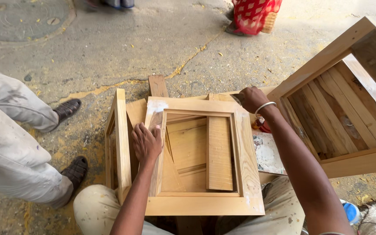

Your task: The person applies a white filler to a wooden frame using a putty knife, smoothing it into the joints and edges. They repeatedly dip the tool into a container and spread the filler across different sections of the frame.

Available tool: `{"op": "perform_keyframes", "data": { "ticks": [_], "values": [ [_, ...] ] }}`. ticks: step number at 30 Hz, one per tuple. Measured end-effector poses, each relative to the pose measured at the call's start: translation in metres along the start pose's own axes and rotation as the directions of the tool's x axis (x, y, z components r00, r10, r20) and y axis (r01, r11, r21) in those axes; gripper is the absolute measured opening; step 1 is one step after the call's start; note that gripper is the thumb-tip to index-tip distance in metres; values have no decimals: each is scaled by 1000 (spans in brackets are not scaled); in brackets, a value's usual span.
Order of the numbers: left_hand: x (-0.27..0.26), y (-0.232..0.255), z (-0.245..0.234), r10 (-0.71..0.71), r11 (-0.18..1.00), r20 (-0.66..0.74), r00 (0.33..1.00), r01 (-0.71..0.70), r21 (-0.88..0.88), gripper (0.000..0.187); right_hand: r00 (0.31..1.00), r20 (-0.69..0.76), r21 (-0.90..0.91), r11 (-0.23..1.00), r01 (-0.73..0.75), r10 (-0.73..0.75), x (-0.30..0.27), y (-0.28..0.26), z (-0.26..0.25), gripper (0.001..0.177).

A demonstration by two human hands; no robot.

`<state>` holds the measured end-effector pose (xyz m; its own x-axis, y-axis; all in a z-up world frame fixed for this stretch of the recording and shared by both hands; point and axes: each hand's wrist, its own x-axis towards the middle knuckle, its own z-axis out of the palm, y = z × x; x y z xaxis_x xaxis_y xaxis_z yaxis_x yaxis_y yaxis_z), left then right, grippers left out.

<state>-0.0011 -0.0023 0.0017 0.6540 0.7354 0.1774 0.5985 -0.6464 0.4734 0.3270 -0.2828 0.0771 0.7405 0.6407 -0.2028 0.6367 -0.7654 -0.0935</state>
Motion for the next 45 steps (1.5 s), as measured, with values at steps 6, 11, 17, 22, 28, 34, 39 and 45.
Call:
{"op": "perform_keyframes", "data": {
  "ticks": [6, 11, 17, 22, 28, 34, 39, 45],
  "values": [
    [4, 1, 2, -31, 999, 40, 999, 31, 12, 75, 977, -203, 272, 962, -15, 72, -30, 7, -16, 16],
    [5, 0, 3, -33, 999, 60, 998, 32, 29, 76, 875, -358, 766, 638, 77, 324, -76, -13, -18, 21],
    [5, 0, 3, -33, 999, 71, 997, 29, 46, 76, 839, -232, 877, -268, 400, 492, -149, -41, 12, 20],
    [3, 0, 11, -46, 998, 100, 994, 41, 50, 76, 764, -163, 872, -272, 408, 624, -156, -47, 49, 22],
    [8, -1, 6, 6, 997, 16, 1000, -7, 81, 72, 899, -65, 853, -444, 275, 433, -124, -99, 72, 27],
    [1, 7, 0, 17, 999, 4, 1000, -17, 28, 66, 982, -17, 937, -341, 81, 187, -60, -175, 113, 28],
    [3, 6, -5, 17, 999, -7, 1000, -17, 41, 66, 985, 13, 933, -356, 50, 172, -14, -195, 137, 29],
    [1, 7, -2, -3, 998, 18, 1000, 2, 59, 66, 903, -405, 877, 341, 338, 147, 27, -173, 130, 19]
  ]
}}
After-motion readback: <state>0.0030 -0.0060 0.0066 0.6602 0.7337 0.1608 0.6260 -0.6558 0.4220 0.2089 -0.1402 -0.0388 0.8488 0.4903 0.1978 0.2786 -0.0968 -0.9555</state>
